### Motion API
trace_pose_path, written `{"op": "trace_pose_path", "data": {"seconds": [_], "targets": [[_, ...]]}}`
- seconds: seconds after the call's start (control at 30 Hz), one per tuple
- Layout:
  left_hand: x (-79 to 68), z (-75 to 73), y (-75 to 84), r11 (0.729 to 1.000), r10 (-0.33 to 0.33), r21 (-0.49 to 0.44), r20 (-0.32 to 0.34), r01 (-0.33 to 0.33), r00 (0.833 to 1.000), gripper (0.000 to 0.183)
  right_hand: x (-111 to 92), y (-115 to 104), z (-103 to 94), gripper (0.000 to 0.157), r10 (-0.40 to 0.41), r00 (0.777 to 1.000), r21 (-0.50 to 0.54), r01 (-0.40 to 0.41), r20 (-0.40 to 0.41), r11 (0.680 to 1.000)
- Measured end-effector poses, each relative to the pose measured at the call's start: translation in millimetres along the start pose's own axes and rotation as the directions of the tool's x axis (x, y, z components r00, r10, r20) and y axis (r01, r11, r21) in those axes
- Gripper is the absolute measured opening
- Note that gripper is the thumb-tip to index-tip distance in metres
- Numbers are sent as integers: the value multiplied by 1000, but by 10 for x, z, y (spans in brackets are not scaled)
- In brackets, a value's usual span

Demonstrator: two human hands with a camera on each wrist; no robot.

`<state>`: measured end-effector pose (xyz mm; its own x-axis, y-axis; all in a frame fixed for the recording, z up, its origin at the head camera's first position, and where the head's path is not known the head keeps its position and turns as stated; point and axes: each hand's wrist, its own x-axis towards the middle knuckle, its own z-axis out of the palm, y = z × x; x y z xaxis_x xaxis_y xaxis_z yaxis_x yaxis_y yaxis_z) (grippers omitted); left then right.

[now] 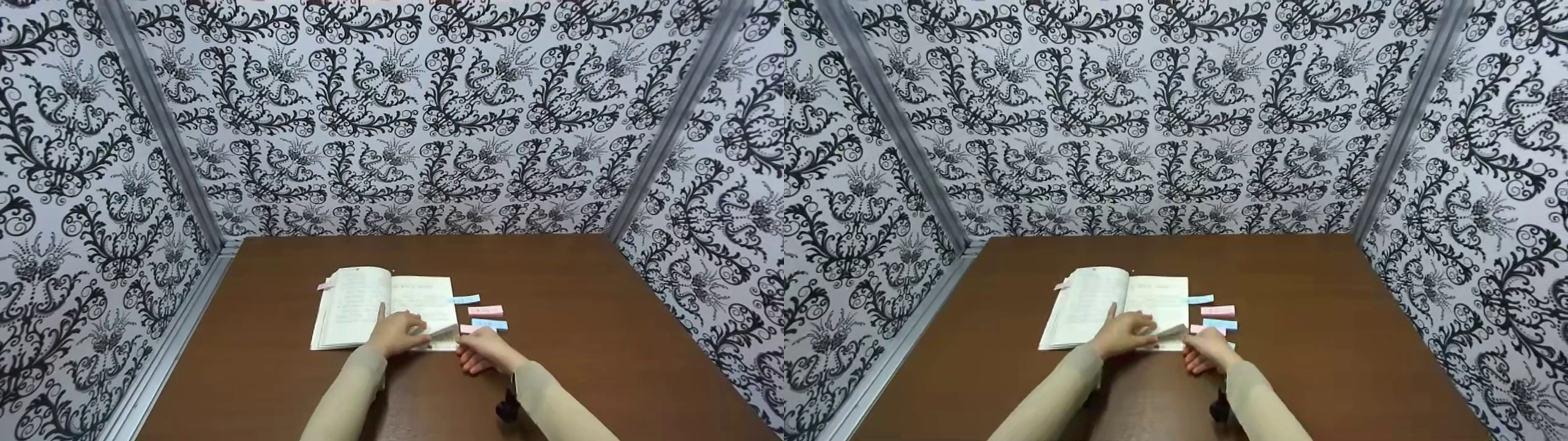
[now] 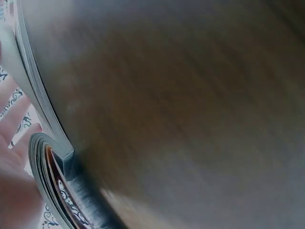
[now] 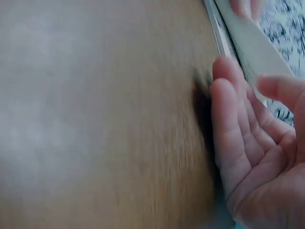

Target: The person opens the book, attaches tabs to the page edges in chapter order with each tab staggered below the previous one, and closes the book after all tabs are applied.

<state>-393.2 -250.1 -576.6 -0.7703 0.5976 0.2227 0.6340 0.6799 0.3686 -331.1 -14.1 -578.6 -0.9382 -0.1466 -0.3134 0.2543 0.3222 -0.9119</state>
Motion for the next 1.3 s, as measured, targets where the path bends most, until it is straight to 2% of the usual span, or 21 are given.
{"op": "trace_pose_path", "data": {"seconds": [0.1,0.2,0.27,0.4,0.47,0.53,0.63,0.67,0.8,0.97,1.07,1.1,1.17,1.23,1.3], "targets": [[2,-5,-15,1000,7,6,-21,-7,1000,29,-9,-71,62,33,-86,996,-36,85,-16,996],[4,-10,-20,1000,6,9,-49,-6,999,30,6,-134,117,27,-211,975,-163,199,-63,966],[2,-15,-20,1000,14,14,-70,-13,997,29,22,-165,148,23,-299,950,-288,263,-91,921],[0,-24,-17,999,38,32,-106,-35,994,32,76,-174,201,15,-458,884,-519,348,-95,781],[1,-28,-15,998,52,41,-124,-47,991,34,113,-168,228,13,-518,852,-585,383,-75,715],[0,-40,-11,996,74,55,-150,-67,986,35,154,-161,253,14,-560,827,-624,412,-49,663],[1,-71,-1,988,129,107,-196,-109,972,39,204,-167,292,20,-597,802,-657,449,-1,605],[2,-82,-1,983,153,129,-212,-128,965,41,217,-169,308,22,-600,800,-667,455,14,591],[16,-112,-12,953,251,241,-294,-183,922,54,265,-177,373,31,-600,797,-692,472,70,546],[50,-129,-20,910,348,357,-376,-212,859,80,301,-156,443,45,-595,796,-703,484,106,522],[46,-157,-9,864,418,450,-388,-227,822,81,306,-130,479,45,-595,795,-714,486,121,504],[37,-173,-2,843,438,487,-379,-227,815,81,308,-122,489,44,-595,794,-720,485,125,496],[28,-203,15,795,470,564,-342,-222,814,79,316,-98,494,42,-591,797,-736,476,127,482],[10,-243,39,735,479,648,-287,-200,829,78,322,-86,495,42,-590,798,-742,468,122,480],[-2,-281,63,669,476,723,-235,-175,848,74,327,-88,493,42,-591,799,-735,468,113,491]]}}
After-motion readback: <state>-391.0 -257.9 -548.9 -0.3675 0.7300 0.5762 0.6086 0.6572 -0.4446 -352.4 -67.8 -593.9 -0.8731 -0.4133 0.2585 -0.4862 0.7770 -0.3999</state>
